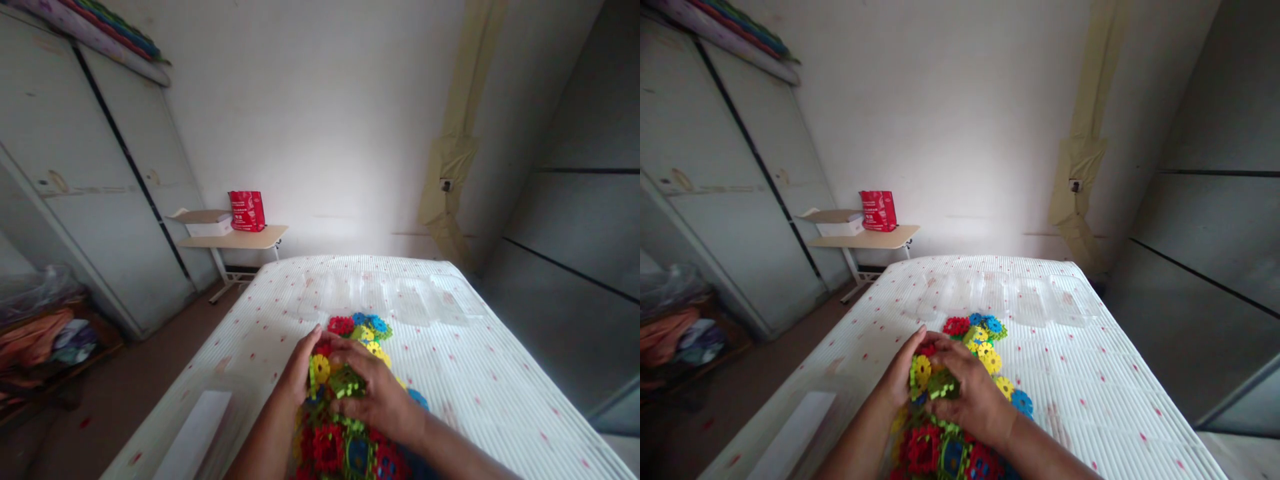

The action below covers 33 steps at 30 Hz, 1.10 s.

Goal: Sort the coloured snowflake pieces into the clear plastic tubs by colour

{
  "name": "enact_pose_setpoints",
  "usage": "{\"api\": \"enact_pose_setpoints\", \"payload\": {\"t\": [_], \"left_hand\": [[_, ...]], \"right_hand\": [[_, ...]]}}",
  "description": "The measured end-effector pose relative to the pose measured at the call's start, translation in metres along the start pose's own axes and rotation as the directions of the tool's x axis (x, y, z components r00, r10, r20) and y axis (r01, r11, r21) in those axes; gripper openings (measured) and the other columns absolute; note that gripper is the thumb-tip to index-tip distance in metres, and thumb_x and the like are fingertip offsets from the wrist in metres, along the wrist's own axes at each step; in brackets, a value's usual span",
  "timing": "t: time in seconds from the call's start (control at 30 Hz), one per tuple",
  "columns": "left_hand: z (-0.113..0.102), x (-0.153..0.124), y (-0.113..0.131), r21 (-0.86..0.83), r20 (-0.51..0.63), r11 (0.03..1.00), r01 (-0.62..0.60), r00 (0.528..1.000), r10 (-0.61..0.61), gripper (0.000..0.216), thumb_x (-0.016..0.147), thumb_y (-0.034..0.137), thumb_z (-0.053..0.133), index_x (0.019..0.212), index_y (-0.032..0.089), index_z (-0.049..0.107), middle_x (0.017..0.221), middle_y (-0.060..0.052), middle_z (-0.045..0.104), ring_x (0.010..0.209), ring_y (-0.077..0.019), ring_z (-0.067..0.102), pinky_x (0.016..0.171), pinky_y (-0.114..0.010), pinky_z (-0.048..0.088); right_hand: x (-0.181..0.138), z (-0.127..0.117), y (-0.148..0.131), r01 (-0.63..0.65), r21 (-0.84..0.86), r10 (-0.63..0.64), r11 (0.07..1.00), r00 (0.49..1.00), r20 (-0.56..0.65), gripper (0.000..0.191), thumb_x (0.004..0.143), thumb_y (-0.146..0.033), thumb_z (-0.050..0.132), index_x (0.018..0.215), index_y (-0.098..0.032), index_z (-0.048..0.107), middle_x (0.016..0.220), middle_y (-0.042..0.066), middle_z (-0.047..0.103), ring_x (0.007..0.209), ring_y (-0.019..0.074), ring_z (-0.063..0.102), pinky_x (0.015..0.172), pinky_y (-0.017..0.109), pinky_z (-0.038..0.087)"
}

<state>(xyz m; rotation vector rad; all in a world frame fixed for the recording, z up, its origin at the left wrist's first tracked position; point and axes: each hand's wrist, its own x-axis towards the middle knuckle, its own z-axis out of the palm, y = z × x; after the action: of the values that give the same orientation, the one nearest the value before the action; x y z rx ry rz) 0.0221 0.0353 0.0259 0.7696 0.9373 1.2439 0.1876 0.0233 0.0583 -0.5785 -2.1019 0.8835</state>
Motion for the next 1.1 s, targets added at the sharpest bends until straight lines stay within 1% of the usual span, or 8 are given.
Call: {"api": "enact_pose_setpoints", "payload": {"t": [0.1,0.2,0.27,0.37,0.47,0.57,0.8,1.1], "left_hand": [[-0.012,0.0,0.001,0.058,0.04,0.998,0.014,0.999,-0.017,0.046,0.08,0.056,0.045,0.076,0.014,0.065,0.069,-0.004,0.067,0.068,-0.0163,0.063,0.067,-0.027,0.047],[-0.02,0.003,0.003,0.288,0.0,0.957,-0.025,1.0,0.026,0.051,0.08,0.057,0.04,0.073,0.014,0.066,0.063,-0.004,0.065,0.06,-0.0158,0.06,0.061,-0.027,0.045],[-0.023,0.008,0.004,0.501,-0.073,0.862,-0.078,0.989,0.132,0.049,0.08,0.055,0.041,0.073,0.014,0.066,0.068,-0.005,0.067,0.066,-0.0176,0.062,0.064,-0.027,0.046],[-0.023,0.018,0.005,0.676,-0.091,0.726,-0.126,0.963,0.252,0.039,0.076,0.05,0.048,0.077,0.015,0.066,0.078,-0.005,0.069,0.08,-0.0206,0.062,0.073,-0.028,0.046],[-0.021,0.032,0.002,0.749,-0.074,0.65,-0.125,0.96,0.27,0.03,0.072,0.044,0.054,0.08,0.019,0.067,0.085,-0.004,0.07,0.087,-0.022,0.062,0.079,-0.029,0.045],[-0.014,0.045,-0.004,0.839,-0.063,0.534,-0.106,0.955,0.289,0.028,0.069,0.039,0.057,0.088,0.022,0.067,0.1,-0.006,0.069,0.101,-0.0235,0.058,0.091,-0.031,0.04],[0.011,0.057,-0.012,0.965,-0.072,0.261,0.005,0.966,0.248,0.048,0.074,0.051,0.049,0.113,0.025,0.06,0.127,-0.009,0.056,0.117,-0.033,0.045,0.097,-0.045,0.031],[0.033,0.069,-0.016,0.988,-0.148,0.068,0.135,0.96,0.238,0.052,0.079,0.058,0.036,0.119,0.03,0.054,0.119,-0.012,0.054,0.113,-0.0358,0.043,0.091,-0.054,0.031]], "right_hand": [[0.0,0.006,-0.012,0.037,-0.036,-0.032,0.999,0.992,0.121,0.045,0.073,-0.038,0.067,0.112,-0.018,0.057,0.124,0.012,0.052,0.118,0.0221,0.046,0.098,0.036,0.039],[-0.002,0.006,-0.018,0.08,-0.084,-0.063,0.993,0.98,0.187,0.043,0.074,-0.037,0.065,0.113,-0.018,0.058,0.119,0.01,0.056,0.111,0.0204,0.051,0.094,0.032,0.043],[-0.005,-0.001,-0.011,0.037,-0.173,-0.016,0.984,0.992,0.125,0.032,0.08,-0.033,0.058,0.11,-0.021,0.059,0.11,0.007,0.061,0.103,0.019,0.056,0.089,0.031,0.045],[-0.008,-0.021,0.023,-0.186,-0.398,0.141,0.898,0.98,-0.139,0.024,0.086,-0.024,0.044,0.103,-0.021,0.061,0.102,0.007,0.065,0.096,0.0193,0.06,0.085,0.033,0.047],[-0.011,-0.042,0.069,-0.394,-0.608,0.25,0.689,0.917,-0.312,0.03,0.08,-0.018,0.044,0.105,-0.019,0.061,0.103,0.01,0.066,0.099,0.0233,0.06,0.088,0.037,0.045],[-0.012,-0.051,0.102,-0.499,-0.693,0.372,0.521,0.863,-0.342,0.041,0.073,-0.012,0.046,0.112,-0.015,0.058,0.107,0.012,0.066,0.101,0.0238,0.059,0.09,0.036,0.043],[-0.005,-0.041,0.118,-0.534,-0.706,0.461,0.466,0.827,-0.321,0.058,0.068,-0.013,0.049,0.126,-0.01,0.047,0.117,0.016,0.06,0.107,0.0285,0.052,0.084,0.036,0.043],[0.01,-0.04,0.124,-0.552,-0.727,0.526,0.408,0.793,-0.307,0.063,0.067,-0.009,0.048,0.129,-0.022,0.042,0.111,0.013,0.058,0.103,0.0287,0.051,0.075,0.036,0.042]]}}
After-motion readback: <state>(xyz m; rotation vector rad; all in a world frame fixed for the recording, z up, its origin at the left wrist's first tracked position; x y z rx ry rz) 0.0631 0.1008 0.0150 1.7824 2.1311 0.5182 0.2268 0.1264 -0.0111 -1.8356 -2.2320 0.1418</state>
